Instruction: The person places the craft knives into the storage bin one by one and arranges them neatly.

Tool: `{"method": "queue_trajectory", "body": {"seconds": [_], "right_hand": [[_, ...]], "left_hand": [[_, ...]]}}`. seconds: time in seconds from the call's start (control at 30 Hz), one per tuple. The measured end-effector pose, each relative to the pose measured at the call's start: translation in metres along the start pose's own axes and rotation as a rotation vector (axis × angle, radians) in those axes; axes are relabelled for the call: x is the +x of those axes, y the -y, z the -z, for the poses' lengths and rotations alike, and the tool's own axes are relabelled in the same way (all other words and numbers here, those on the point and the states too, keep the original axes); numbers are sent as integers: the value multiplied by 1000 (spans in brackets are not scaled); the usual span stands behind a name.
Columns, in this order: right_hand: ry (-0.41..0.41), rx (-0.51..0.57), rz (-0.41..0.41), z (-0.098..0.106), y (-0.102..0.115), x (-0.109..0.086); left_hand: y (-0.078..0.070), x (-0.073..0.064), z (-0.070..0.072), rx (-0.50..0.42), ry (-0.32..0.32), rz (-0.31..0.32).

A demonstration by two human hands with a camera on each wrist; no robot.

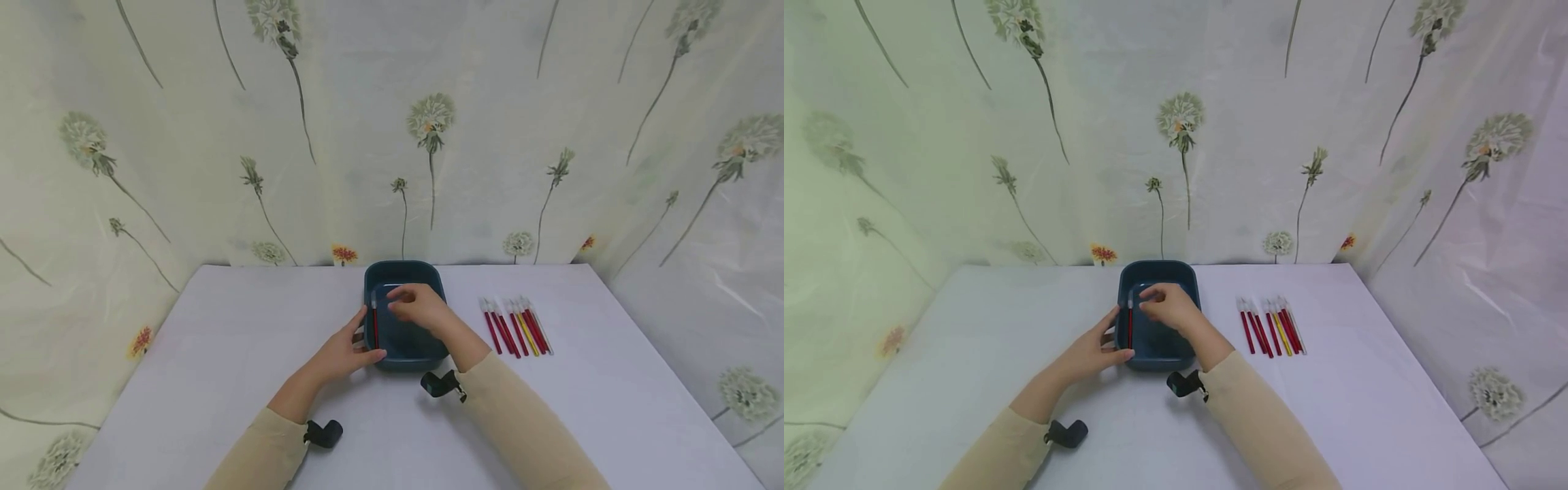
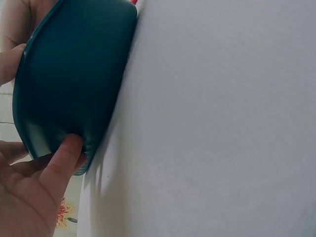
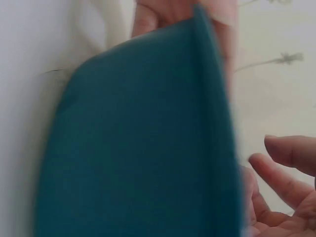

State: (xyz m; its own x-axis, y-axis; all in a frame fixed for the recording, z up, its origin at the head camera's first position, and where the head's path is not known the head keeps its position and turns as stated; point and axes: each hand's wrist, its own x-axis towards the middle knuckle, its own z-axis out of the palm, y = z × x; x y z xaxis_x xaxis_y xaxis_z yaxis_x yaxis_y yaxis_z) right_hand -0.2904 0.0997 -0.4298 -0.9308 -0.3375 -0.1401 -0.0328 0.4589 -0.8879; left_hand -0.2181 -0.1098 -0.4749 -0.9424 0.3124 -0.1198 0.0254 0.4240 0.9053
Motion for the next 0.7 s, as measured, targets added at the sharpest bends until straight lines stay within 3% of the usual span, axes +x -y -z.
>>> {"method": "queue_trajectory", "body": {"seconds": [0.47, 0.7], "right_hand": [[-64, -31, 70, 38, 1, -33], [-101, -86, 53, 51, -4, -46]], "left_hand": [[3, 2, -2, 2, -14, 2], [2, 1, -2, 4, -17, -2]]}}
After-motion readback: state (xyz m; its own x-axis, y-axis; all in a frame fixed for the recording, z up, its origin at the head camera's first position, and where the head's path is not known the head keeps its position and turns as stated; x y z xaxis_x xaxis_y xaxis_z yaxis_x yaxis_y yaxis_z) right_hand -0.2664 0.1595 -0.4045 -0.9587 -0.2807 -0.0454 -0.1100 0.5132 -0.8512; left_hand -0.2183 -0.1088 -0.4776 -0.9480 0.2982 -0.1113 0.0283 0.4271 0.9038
